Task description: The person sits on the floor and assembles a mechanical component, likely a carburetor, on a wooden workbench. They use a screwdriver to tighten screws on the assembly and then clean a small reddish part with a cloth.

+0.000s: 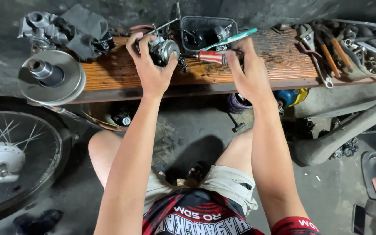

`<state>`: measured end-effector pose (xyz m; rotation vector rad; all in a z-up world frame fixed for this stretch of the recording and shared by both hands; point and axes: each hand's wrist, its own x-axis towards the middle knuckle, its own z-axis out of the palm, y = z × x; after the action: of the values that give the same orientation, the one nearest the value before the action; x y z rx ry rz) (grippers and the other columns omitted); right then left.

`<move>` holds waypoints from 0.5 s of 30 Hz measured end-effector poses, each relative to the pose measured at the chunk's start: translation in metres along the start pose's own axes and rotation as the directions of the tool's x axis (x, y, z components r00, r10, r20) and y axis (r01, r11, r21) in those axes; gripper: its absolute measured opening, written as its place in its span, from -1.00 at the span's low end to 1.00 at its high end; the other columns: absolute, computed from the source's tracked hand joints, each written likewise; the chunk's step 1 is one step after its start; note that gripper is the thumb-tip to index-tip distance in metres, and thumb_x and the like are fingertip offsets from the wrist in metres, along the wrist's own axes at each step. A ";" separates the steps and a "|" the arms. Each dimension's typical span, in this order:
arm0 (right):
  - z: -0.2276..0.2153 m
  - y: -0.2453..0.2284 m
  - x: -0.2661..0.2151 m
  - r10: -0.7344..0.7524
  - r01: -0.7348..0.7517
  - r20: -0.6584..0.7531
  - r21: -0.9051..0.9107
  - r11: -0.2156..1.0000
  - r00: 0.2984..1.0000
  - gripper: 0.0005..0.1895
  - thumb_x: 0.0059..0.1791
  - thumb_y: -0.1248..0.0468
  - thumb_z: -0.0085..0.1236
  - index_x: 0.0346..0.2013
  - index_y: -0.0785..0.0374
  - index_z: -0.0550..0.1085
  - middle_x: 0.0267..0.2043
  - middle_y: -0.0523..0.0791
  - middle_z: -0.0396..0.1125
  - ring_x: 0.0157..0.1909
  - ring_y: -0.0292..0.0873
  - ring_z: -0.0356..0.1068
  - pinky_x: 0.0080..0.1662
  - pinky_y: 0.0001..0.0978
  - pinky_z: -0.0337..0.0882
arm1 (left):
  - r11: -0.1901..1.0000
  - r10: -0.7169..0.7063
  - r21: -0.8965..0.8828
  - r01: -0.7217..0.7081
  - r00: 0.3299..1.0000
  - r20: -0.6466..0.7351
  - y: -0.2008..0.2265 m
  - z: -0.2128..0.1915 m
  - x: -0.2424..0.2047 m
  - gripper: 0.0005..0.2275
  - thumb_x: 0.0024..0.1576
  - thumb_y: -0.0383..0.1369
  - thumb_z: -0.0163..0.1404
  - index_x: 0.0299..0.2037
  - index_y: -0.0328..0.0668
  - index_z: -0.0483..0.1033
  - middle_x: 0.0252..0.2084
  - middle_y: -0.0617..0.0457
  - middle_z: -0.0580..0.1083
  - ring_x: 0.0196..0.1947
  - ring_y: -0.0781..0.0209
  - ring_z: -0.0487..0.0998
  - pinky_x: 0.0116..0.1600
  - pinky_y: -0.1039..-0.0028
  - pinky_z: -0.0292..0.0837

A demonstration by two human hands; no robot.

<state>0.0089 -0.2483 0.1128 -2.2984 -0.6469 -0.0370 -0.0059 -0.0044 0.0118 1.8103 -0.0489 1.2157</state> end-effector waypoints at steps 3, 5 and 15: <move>0.006 0.011 0.006 0.069 -0.096 -0.117 -0.241 0.966 0.991 -0.35 0.22 -0.18 -0.44 -0.24 0.29 0.43 -0.67 -0.08 0.20 -0.63 -0.07 0.20 -0.51 -0.21 0.16 | 1.000 0.004 0.006 -0.004 1.000 -0.005 0.000 -0.001 -0.001 -0.61 0.14 -0.17 0.17 0.05 -0.15 0.34 0.18 -0.01 0.09 0.17 0.04 0.31 0.27 0.15 0.39; 0.003 0.001 0.006 0.158 -0.162 -0.047 -0.077 0.984 0.986 -0.53 0.25 -0.09 -0.35 -0.37 0.15 0.19 -0.57 -0.20 0.02 -0.56 -0.24 -0.03 -0.39 -0.26 -0.01 | 1.000 -0.009 0.005 0.009 1.000 -0.011 0.001 -0.001 0.000 -0.61 0.16 -0.11 0.13 0.04 -0.14 0.33 0.16 -0.02 0.09 0.15 0.02 0.31 0.26 0.12 0.37; -0.012 -0.034 0.004 0.193 -0.187 0.047 -0.121 0.975 0.980 -0.47 0.18 -0.09 -0.20 0.04 0.35 0.42 -0.38 -0.01 0.39 -0.36 0.04 0.38 -0.24 -0.10 0.28 | 0.997 -0.074 -0.006 0.074 0.997 -0.013 0.001 -0.001 0.000 -0.62 0.07 -0.26 0.18 0.04 -0.07 0.33 0.16 -0.04 0.11 0.20 0.00 0.28 0.27 0.12 0.36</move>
<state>-0.0015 -0.2347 0.1446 -2.4721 -0.4617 0.0863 -0.0075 -0.0042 0.0127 1.7835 0.0213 1.1741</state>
